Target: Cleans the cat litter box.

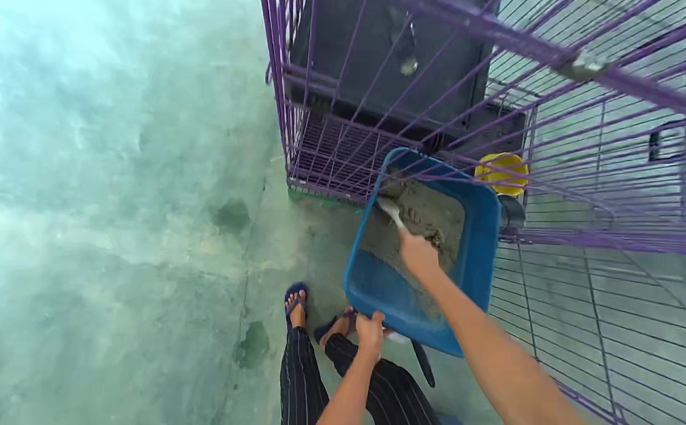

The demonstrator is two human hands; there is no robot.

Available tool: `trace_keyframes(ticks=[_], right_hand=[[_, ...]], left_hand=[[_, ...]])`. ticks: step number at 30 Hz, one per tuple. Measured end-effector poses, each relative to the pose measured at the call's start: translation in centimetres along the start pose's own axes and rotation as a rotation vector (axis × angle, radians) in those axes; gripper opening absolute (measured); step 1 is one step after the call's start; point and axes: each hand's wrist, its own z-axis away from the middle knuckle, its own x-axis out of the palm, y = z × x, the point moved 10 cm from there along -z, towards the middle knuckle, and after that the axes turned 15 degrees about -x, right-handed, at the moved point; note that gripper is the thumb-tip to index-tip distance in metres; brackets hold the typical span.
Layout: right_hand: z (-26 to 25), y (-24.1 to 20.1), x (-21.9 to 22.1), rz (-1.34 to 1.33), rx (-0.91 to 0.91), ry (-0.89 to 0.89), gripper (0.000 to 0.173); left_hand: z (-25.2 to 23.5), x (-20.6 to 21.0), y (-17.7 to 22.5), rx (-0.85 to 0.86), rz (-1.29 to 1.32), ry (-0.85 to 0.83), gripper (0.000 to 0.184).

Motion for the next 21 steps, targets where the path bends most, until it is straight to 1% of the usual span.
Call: trace_keyframes(ticks=[2, 3, 6, 7, 9, 12, 13, 14, 16, 18, 19, 21], right_hand=[[2.3, -0.6, 2.3, 0.018, 0.008, -0.065, 0.055], [1.7, -0.4, 2.2, 0.021, 0.009, -0.06, 0.056], [-4.0, 0.4, -2.0, -0.019, -0.004, 0.022, 0.053], [-5.0, 0.6, -2.9, -0.016, 0.007, 0.03, 0.053], [-3.7, 1.0, -1.8, -0.001, 0.014, 0.012, 0.056], [0.4, -0.2, 1.2, 0.011, 0.007, -0.044, 0.055], [0.6, -0.4, 1.4, 0.02, 0.004, -0.052, 0.054], [-0.2, -0.4, 0.8, 0.018, -0.003, -0.04, 0.053], [-3.4, 0.5, -1.7, -0.05, -0.013, 0.029, 0.048], [-5.8, 2.5, -4.3, -0.156, -0.027, 0.144, 0.041], [-5.8, 4.0, -4.8, -0.223, -0.037, 0.181, 0.041], [-4.0, 6.2, -5.0, -0.345, -0.049, 0.17, 0.042]], left_hand=[[0.5, 0.2, -0.7, -0.019, 0.04, -0.016, 0.035], [0.6, 0.4, -1.0, -0.022, 0.055, -0.024, 0.034], [0.5, -0.1, -1.2, -0.001, 0.063, -0.017, 0.031], [0.3, -0.2, -1.4, 0.0, 0.069, -0.007, 0.03], [0.2, -0.4, -2.7, -0.018, 0.081, 0.005, 0.031], [-0.4, -1.0, -3.1, -0.014, 0.081, -0.005, 0.033], [-0.4, -1.1, -3.1, -0.014, 0.081, -0.01, 0.033], [-0.5, -1.1, -3.1, -0.012, 0.081, -0.014, 0.033], [-0.5, -1.3, -2.9, -0.003, 0.074, -0.007, 0.032], [-0.7, -1.3, -2.5, 0.001, 0.069, 0.005, 0.033], [-0.6, -1.6, -3.0, -0.008, 0.069, 0.015, 0.033], [-0.5, -2.8, -3.8, -0.004, 0.085, 0.032, 0.034]])
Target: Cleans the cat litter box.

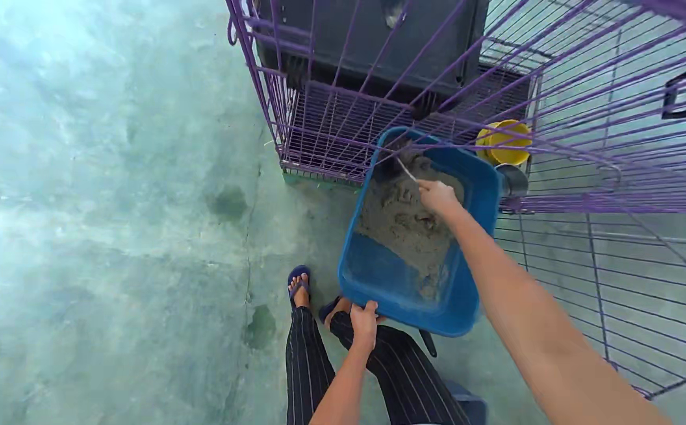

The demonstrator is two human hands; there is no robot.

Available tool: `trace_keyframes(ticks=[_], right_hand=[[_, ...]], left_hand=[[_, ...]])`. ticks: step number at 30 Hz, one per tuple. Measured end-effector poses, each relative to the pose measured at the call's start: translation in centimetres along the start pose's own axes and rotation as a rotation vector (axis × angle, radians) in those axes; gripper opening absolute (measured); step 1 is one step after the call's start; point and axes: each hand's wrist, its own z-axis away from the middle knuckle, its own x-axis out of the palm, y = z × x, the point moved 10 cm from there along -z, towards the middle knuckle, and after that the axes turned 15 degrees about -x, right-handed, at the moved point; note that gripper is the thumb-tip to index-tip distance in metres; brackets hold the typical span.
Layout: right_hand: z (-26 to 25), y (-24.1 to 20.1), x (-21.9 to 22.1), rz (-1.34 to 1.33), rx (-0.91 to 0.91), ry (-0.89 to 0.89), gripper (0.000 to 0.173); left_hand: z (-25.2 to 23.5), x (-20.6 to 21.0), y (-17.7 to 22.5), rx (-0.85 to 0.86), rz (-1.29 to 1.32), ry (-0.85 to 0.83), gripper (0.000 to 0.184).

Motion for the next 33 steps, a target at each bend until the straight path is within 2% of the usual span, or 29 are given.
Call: trace_keyframes(ticks=[3, 5, 7, 9, 13, 15, 21, 23, 27, 29, 33], right_hand=[[6.5, 1.9, 1.7, -0.038, -0.012, -0.111, 0.044], [10.2, 1.8, 2.4, 0.017, 0.009, -0.118, 0.045], [12.5, 2.0, 3.1, 0.13, 0.052, -0.123, 0.046], [14.2, 2.0, 4.4, 0.205, 0.09, -0.153, 0.047], [16.0, 1.7, 8.1, 0.286, 0.126, -0.244, 0.048], [13.6, 1.3, 8.2, 0.308, 0.102, -0.228, 0.05], [-0.4, 0.2, 2.5, 0.267, 0.087, -0.088, 0.049], [-0.5, 0.6, 2.6, 0.272, 0.093, -0.081, 0.048], [5.4, 0.0, 5.3, 0.308, 0.084, -0.153, 0.051], [3.7, -0.1, 4.6, 0.314, 0.086, -0.144, 0.049], [-3.8, -0.1, 0.4, 0.152, 0.051, 0.055, 0.037]], left_hand=[[-0.7, -2.4, -2.6, -0.027, 0.02, 0.057, 0.035], [-1.5, -1.9, -0.5, 0.016, -0.054, 0.079, 0.039], [-1.2, 0.5, 4.4, 0.09, -0.165, 0.062, 0.04], [-0.1, 3.9, 7.2, 0.09, -0.164, -0.02, 0.038], [1.3, 6.5, 4.3, 0.039, -0.078, -0.059, 0.03], [1.5, 6.0, 3.2, 0.031, -0.054, -0.053, 0.029], [-0.1, 3.1, 4.1, 0.032, -0.071, -0.04, 0.029], [-0.3, 2.9, 3.9, 0.019, -0.061, -0.037, 0.028], [-0.2, 2.9, 3.7, 0.007, -0.047, -0.061, 0.031], [-0.2, 2.8, 3.3, 0.003, -0.05, -0.06, 0.03], [0.2, 3.4, 4.0, 0.029, -0.057, -0.077, 0.028]])
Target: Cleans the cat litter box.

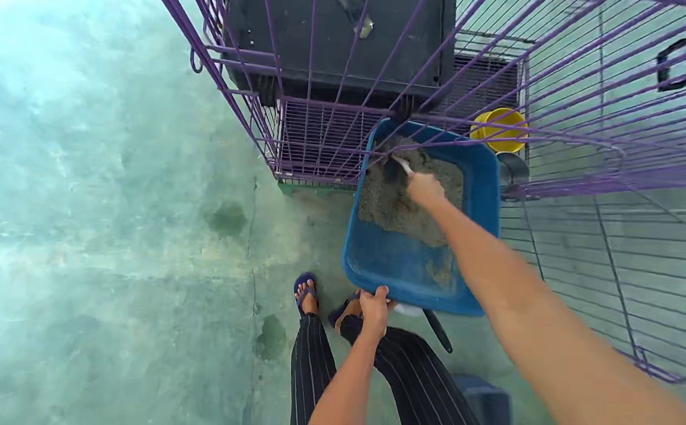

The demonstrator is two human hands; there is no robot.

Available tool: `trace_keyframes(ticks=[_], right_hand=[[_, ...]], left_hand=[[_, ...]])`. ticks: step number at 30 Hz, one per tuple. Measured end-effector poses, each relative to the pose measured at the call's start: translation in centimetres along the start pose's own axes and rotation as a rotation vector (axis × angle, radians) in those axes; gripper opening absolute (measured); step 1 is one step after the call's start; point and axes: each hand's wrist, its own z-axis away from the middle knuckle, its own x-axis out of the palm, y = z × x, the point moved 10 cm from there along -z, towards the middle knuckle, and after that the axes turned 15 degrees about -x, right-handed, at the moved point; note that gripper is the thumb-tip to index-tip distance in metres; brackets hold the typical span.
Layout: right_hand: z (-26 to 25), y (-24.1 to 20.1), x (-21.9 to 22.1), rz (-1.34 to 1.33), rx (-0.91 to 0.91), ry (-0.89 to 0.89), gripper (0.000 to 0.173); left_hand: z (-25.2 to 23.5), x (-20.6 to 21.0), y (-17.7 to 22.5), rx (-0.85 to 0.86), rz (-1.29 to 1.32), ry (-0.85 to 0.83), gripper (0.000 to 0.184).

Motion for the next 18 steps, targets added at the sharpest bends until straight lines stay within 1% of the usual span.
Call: trace_keyframes(ticks=[1, 3, 4, 6, 7, 8, 9, 10, 11, 15, 16, 17, 18], right_hand=[[0.0, 1.3, -0.2, -0.089, 0.022, 0.022, 0.037], [1.0, 3.2, -1.2, -0.254, 0.035, 0.054, 0.041], [2.5, 3.5, -1.2, -0.257, 0.028, 0.034, 0.041], [8.0, 2.8, 0.6, -0.063, -0.001, -0.085, 0.043], [10.8, 1.6, 1.7, 0.051, -0.008, -0.153, 0.043], [12.8, 0.2, 2.9, 0.133, -0.015, -0.209, 0.043], [13.6, -0.8, 4.1, 0.188, -0.024, -0.248, 0.045], [13.2, -1.6, 4.7, 0.215, -0.032, -0.263, 0.048], [11.5, -2.1, 4.6, 0.212, -0.038, -0.248, 0.05], [1.8, -2.1, 1.4, 0.138, -0.024, -0.122, 0.047], [1.1, -1.9, 1.3, 0.129, -0.027, -0.105, 0.045], [1.7, -1.7, 1.8, 0.117, -0.03, -0.105, 0.045], [3.5, -1.5, 2.3, 0.119, -0.036, -0.131, 0.045]], left_hand=[[0.4, 0.0, -0.5, -0.013, -0.006, 0.003, 0.029], [0.4, -0.1, 0.0, -0.005, -0.025, 0.016, 0.03], [0.3, -0.4, 0.1, -0.003, -0.041, 0.021, 0.03], [0.3, -0.9, -0.3, -0.016, -0.077, 0.023, 0.032], [0.3, -1.0, -0.2, -0.021, -0.088, 0.026, 0.032], [0.3, -1.0, -0.1, -0.028, -0.088, 0.024, 0.032], [0.3, -1.1, -0.2, -0.032, -0.08, 0.022, 0.032], [0.3, -1.2, -0.3, -0.034, -0.068, 0.017, 0.032], [0.3, -1.3, -0.5, -0.034, -0.058, 0.016, 0.032], [-0.2, -1.0, -0.4, -0.024, -0.038, 0.006, 0.031], [-0.1, -1.3, -0.4, -0.026, -0.039, 0.014, 0.03], [0.0, -1.5, -0.6, -0.029, -0.043, 0.018, 0.03], [0.1, -1.6, -0.6, -0.026, -0.047, 0.017, 0.031]])
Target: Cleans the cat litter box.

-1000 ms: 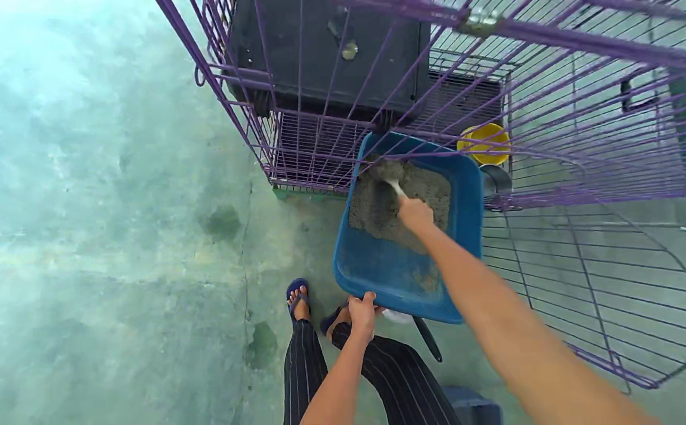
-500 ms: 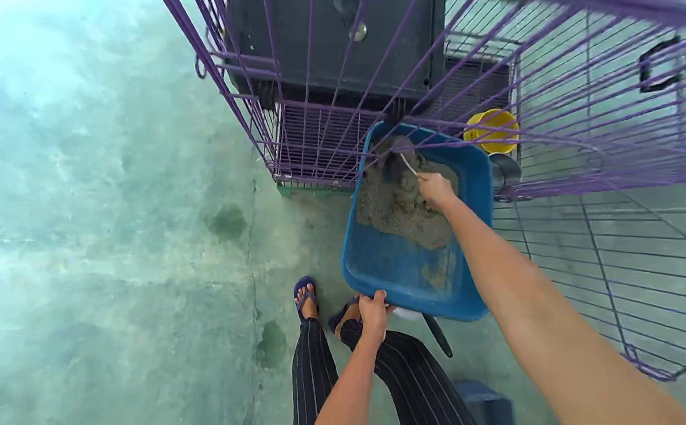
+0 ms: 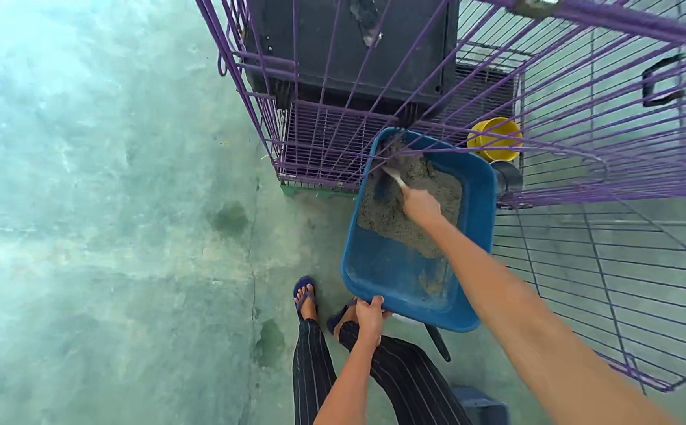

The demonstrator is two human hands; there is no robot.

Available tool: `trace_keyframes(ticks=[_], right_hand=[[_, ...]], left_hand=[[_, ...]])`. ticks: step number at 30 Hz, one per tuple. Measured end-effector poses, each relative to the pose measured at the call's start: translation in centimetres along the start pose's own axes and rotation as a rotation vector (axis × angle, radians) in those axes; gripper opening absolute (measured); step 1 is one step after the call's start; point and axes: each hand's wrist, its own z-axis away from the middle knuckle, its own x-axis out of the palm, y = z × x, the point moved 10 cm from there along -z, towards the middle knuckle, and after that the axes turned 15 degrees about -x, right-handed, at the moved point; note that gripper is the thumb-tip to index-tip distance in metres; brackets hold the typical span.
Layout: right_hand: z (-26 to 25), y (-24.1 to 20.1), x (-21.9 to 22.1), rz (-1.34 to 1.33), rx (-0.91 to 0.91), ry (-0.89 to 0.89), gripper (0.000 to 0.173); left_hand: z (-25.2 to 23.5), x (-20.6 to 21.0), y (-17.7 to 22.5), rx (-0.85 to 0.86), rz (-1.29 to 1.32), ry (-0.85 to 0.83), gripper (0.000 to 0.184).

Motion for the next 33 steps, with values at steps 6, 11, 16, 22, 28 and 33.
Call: trace_keyframes(ticks=[6, 11, 16, 22, 28, 33], right_hand=[[6.7, -1.6, 3.7, 0.14, 0.001, -0.146, 0.054], [-1.6, -1.8, -1.8, -0.026, 0.039, -0.006, 0.045], [7.4, 1.8, 2.3, -0.329, -0.077, -0.007, 0.044], [19.7, 7.0, 7.0, -0.172, 0.134, -0.05, 0.045], [16.5, 10.9, 8.7, -0.069, 0.219, -0.078, 0.048], [7.0, 11.8, 0.9, -0.119, 0.196, 0.02, 0.045]], left_hand=[[0.0, 0.0, -0.7, -0.003, 0.011, -0.017, 0.034], [0.1, -0.1, 0.1, 0.016, 0.043, -0.007, 0.031], [-0.7, -3.4, -6.0, -0.038, 0.089, 0.133, 0.037], [-0.9, 2.6, 1.1, 0.055, -0.021, 0.056, 0.032], [-0.9, 3.5, 0.7, 0.049, 0.017, 0.064, 0.028], [-1.4, 2.7, 0.5, 0.063, 0.046, 0.053, 0.027]])
